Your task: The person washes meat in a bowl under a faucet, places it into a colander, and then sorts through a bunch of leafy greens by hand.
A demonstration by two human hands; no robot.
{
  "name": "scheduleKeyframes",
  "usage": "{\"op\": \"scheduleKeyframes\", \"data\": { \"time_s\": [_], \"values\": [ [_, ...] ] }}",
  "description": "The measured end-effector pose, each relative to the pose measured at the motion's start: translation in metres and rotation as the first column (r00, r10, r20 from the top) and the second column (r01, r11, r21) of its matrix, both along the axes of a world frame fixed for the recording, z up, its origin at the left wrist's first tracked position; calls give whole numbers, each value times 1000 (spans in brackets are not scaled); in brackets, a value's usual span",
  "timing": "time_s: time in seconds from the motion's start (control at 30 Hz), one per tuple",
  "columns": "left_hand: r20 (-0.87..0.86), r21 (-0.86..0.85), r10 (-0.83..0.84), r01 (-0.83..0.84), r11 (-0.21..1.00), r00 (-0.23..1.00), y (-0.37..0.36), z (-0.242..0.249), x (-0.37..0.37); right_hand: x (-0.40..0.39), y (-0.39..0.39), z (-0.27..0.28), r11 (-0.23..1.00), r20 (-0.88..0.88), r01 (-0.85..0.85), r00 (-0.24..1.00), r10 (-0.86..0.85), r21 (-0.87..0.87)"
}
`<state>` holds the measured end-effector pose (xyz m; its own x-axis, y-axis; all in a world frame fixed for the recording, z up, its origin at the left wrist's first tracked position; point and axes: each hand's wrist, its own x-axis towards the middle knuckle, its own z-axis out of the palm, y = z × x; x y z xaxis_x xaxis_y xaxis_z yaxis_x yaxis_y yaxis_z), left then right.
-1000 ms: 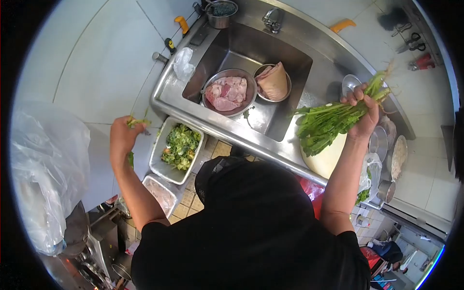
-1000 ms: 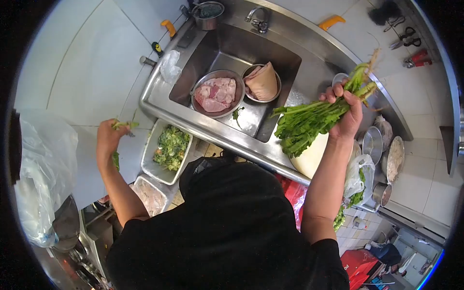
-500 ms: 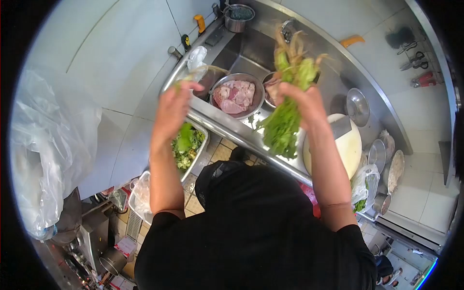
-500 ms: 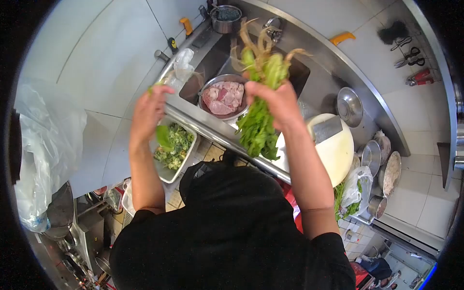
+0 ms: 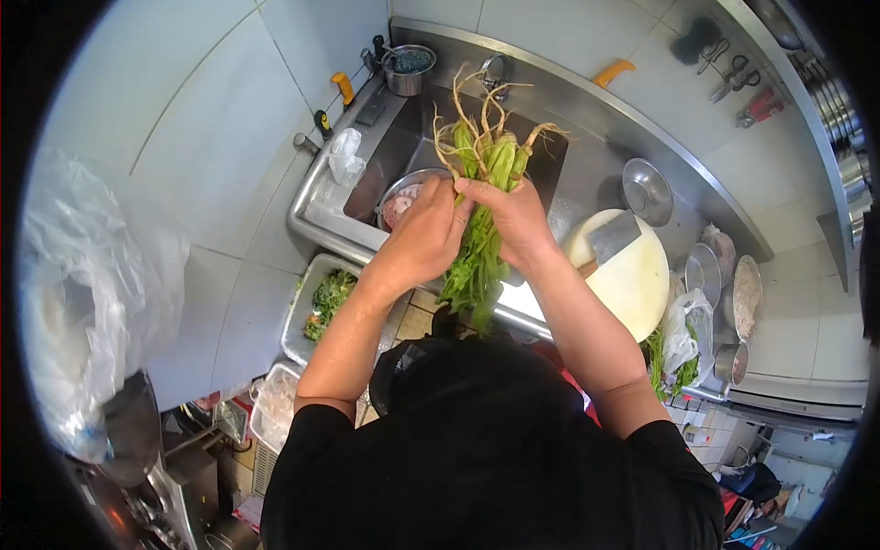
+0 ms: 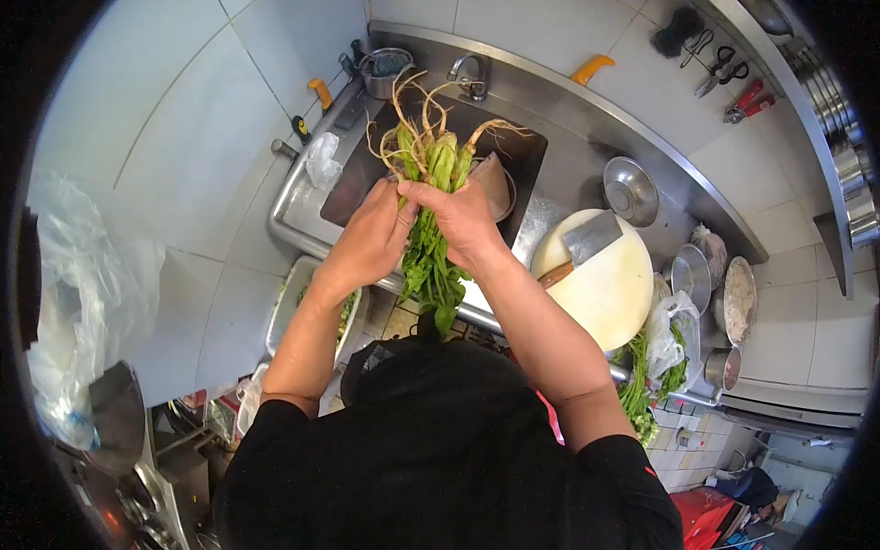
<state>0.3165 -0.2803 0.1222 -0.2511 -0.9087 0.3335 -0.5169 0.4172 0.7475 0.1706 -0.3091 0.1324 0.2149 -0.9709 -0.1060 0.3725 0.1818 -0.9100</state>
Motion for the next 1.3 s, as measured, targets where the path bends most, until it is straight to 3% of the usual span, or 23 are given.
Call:
{"op": "scheduleKeyframes", "data": {
  "time_s": [0.1,0.17,0.2,0.27,0.33,0.43,0.53,0.57,0.73,0.8,0.93,1.0,1.07,1.13,1.2,1.3],
  "values": [
    [18,-79,2,-1,997,1000,3,-13,-4,-14,2,-1,992,-17,-120,993,121,28],
    [-263,359,21,77,930,965,11,-16,-5,-15,11,0,999,30,-15,999,14,31],
    [-250,369,29,68,927,968,15,-14,-8,-17,14,-1,999,43,-20,999,19,41],
    [-558,431,215,60,900,801,21,-7,-16,-21,17,-5,987,151,-119,983,102,110],
    [-514,488,275,14,873,813,27,-4,-17,-14,23,-11,994,163,-93,983,82,56],
    [-360,207,265,-201,958,894,30,-17,-20,-1,34,-11,990,142,-123,981,131,-64],
    [-332,83,331,-322,943,883,39,-18,-34,12,46,-6,998,218,-50,974,54,-23],
    [-304,43,370,-375,926,878,44,-20,-40,15,48,-8,998,173,-51,983,58,-46],
    [-251,-84,345,-375,923,905,58,-21,-43,18,60,-6,991,188,-128,975,120,34],
    [-216,-127,372,-404,906,903,65,-18,-39,22,62,-8,978,368,-197,916,158,71],
    [-269,-120,361,-403,907,893,62,-28,-14,33,71,-16,992,276,-122,953,127,-34],
    [-568,149,367,-347,926,736,61,-29,-3,43,76,-10,991,224,-114,966,127,-72],
    [-685,151,302,-276,949,663,65,-24,7,51,79,-8,993,107,-101,988,107,-64],
    [-888,299,300,-57,953,348,74,-11,16,62,80,-10,988,87,-122,988,130,-91],
    [-898,289,291,-56,956,329,76,-13,28,72,82,-10,979,69,-143,986,154,-148],
    [-855,261,313,-179,949,414,78,-23,37,90,91,-7,972,-28,-100,995,96,-211]
  ]
}}
